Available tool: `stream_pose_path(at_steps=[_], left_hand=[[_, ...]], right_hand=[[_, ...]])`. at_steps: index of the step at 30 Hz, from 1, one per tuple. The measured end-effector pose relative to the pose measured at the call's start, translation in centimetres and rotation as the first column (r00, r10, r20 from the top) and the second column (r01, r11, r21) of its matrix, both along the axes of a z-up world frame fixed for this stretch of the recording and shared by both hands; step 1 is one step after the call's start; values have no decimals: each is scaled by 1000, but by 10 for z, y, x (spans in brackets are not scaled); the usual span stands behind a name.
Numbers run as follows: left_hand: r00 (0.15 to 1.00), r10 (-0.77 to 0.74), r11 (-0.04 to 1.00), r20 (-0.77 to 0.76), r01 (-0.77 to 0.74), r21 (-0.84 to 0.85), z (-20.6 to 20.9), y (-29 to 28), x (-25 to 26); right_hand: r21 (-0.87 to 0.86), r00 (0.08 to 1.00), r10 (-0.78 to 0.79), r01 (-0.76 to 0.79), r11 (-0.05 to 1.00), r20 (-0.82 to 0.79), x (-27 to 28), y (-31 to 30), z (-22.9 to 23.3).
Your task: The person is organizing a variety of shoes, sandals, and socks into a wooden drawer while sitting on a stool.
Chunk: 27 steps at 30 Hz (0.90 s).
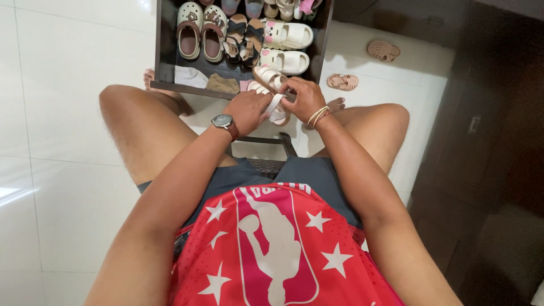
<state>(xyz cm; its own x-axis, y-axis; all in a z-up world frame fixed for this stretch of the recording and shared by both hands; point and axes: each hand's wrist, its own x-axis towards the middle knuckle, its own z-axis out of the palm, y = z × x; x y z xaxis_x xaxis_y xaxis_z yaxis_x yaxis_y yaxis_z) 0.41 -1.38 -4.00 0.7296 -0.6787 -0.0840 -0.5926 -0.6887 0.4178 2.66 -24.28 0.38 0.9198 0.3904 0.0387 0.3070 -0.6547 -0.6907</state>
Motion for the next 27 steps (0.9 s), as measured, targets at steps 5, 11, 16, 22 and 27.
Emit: stream_pose_path(at_steps=[5, 11, 16, 22, 27], left_hand=[[999, 19, 998, -42, -21, -52, 2, -2, -1], [991, 59, 998, -119, -63, -28, 27, 3, -2], [994, 69, 998, -89, -69, -7, 26, 3, 0], [994, 64, 990, 92, -75, 123, -12, 10, -4], [982, 62, 973, 177, -99, 207, -47, 13, -9]], right_hand=[[62, 996, -42, 47, 997, -80, 4, -3, 1], [50, 989, -63, 71, 996, -134, 4, -2, -3], [24, 980, -91, 97, 995, -177, 6, -1, 2], [72, 958, -52, 75, 995, -281, 7, -4, -6], [-112, 970, -109, 87, 990, -216, 10, -4, -59]])
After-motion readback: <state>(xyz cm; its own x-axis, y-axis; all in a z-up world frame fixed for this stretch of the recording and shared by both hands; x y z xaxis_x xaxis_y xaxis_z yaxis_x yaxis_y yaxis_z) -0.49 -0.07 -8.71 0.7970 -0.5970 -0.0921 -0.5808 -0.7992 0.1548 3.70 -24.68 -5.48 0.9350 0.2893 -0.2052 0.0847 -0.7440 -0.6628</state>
